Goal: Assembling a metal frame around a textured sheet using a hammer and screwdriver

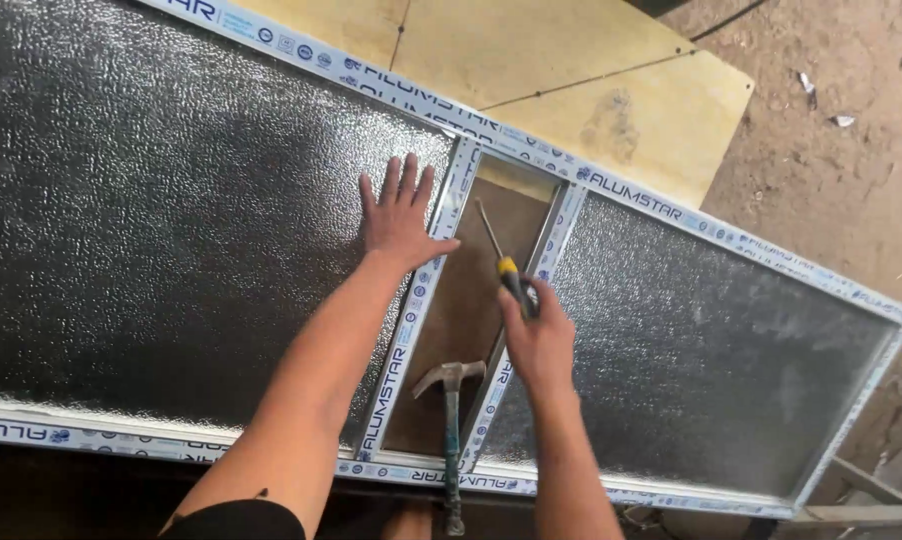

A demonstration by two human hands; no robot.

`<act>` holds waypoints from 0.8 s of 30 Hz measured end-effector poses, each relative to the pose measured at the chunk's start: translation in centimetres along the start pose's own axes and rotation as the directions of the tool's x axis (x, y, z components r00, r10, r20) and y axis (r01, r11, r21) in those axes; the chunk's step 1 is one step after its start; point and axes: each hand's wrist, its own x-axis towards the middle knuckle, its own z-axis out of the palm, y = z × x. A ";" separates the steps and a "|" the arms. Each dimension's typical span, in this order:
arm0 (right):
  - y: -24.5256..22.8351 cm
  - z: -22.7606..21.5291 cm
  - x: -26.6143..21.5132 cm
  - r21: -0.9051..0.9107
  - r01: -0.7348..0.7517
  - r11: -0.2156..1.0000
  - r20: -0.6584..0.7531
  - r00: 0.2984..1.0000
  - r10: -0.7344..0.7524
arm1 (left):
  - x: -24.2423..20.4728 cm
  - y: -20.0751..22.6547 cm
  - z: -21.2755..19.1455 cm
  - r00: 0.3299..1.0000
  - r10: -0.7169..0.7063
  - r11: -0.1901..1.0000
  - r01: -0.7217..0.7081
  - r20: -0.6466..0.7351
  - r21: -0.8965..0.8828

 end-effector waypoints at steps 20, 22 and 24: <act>-14.3 -0.1 7.8 -0.591 0.314 0.743 0.429 0.902 -0.040 | 1.0 -1.8 2.6 0.995 0.102 0.994 -0.102 0.005 0.030; -14.2 0.2 7.7 -0.584 0.315 0.749 0.426 0.903 -0.047 | 0.9 -1.8 3.1 0.995 0.101 0.994 -0.101 -0.007 0.034; -14.7 0.1 7.6 -0.588 0.325 0.741 0.436 0.899 -0.048 | 1.1 -1.7 3.2 0.996 0.091 0.996 -0.091 -0.014 0.019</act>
